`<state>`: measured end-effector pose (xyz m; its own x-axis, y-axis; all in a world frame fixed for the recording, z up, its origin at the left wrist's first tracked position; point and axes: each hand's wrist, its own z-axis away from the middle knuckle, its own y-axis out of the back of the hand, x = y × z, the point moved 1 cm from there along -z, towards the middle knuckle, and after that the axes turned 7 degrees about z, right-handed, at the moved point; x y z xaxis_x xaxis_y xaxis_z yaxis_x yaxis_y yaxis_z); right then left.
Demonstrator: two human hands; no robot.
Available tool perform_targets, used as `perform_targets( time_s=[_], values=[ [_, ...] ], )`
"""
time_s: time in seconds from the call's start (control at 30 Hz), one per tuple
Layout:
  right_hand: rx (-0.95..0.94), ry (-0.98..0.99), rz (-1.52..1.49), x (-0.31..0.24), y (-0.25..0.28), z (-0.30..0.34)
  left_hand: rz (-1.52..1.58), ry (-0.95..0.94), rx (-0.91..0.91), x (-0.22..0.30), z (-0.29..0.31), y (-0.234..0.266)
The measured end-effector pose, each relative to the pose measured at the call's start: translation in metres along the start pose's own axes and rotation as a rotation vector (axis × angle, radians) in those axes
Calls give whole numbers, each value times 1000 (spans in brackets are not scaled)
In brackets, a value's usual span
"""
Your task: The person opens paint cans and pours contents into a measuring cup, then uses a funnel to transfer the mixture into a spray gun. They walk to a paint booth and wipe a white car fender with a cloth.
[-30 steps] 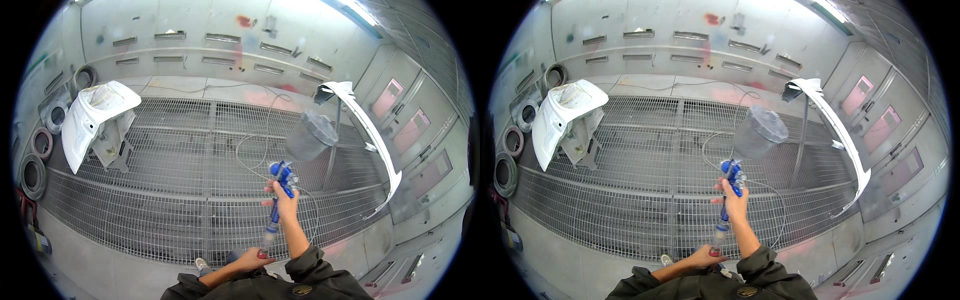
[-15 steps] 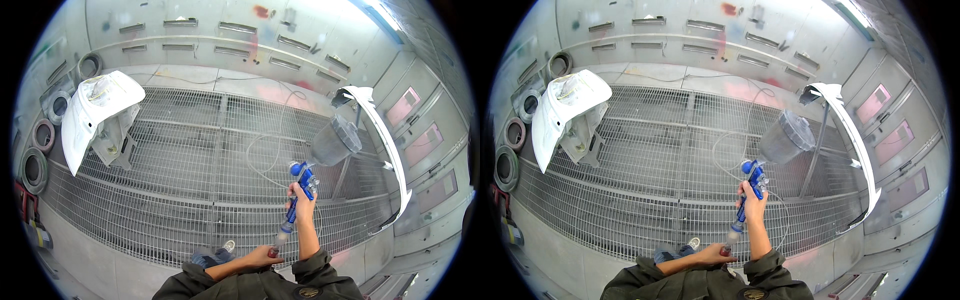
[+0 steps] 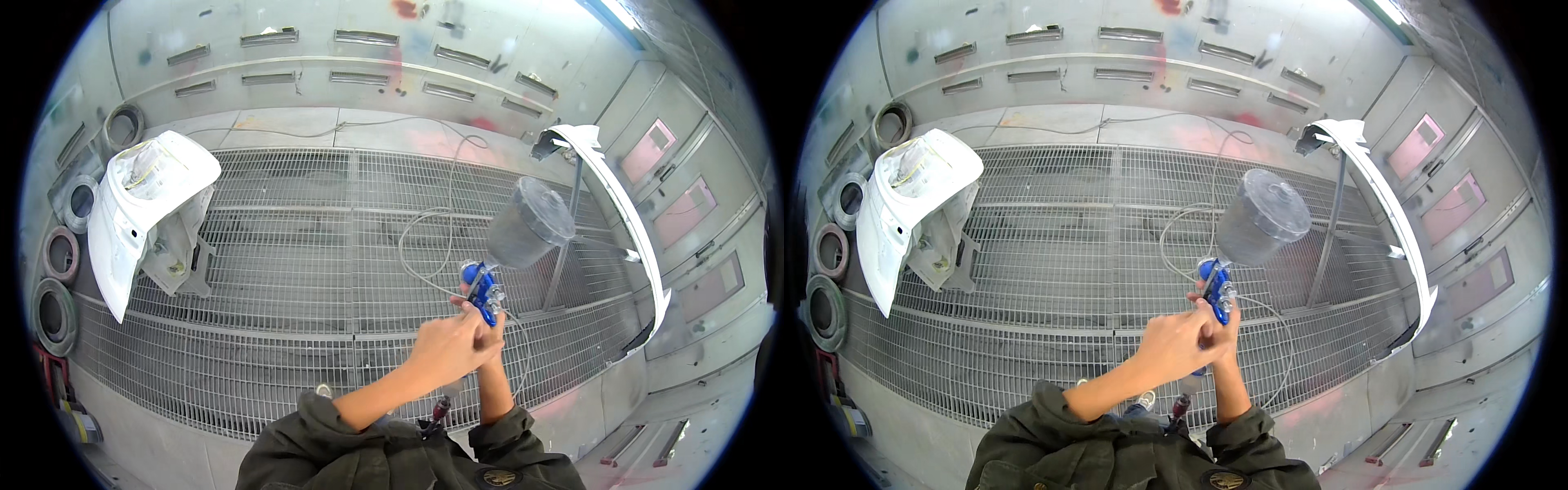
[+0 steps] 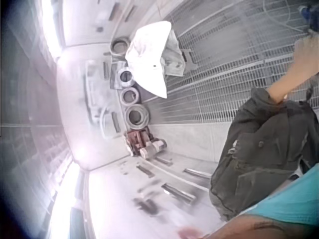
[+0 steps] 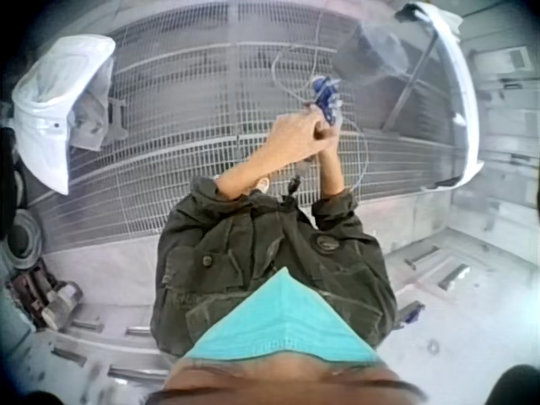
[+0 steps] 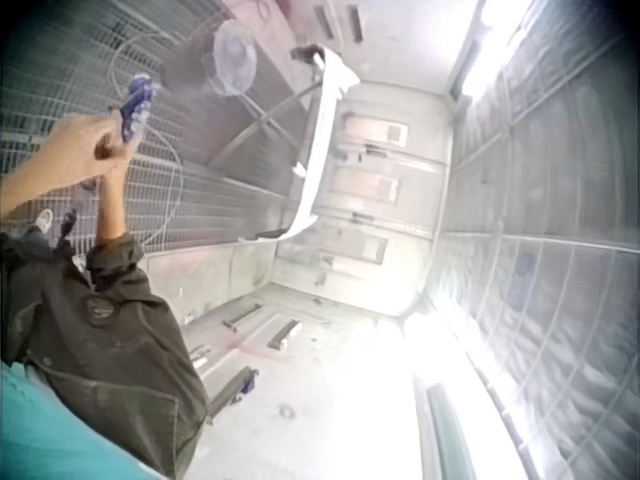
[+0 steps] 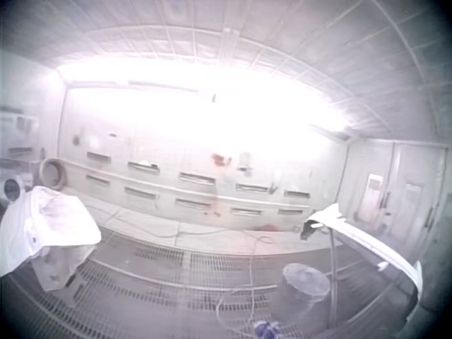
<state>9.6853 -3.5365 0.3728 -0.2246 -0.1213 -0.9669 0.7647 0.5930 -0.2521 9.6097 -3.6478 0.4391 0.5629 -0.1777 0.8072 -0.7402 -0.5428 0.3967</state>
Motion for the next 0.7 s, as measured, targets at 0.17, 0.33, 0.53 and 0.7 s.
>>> perform_targets(
  time_s=[0.17,0.33,0.53,0.7],
  values=[
    [-4,205,259,11,-33,1,-446,-60,58,-3,-27,21],
    [18,441,971,12,-58,-8,-663,-242,120,-23,-23,32],
    [-25,779,1472,9,-82,-10,-652,-205,100,-35,-17,51],
    [78,162,452,13,-83,-10,-199,-168,221,-52,-2,63]
  ],
)
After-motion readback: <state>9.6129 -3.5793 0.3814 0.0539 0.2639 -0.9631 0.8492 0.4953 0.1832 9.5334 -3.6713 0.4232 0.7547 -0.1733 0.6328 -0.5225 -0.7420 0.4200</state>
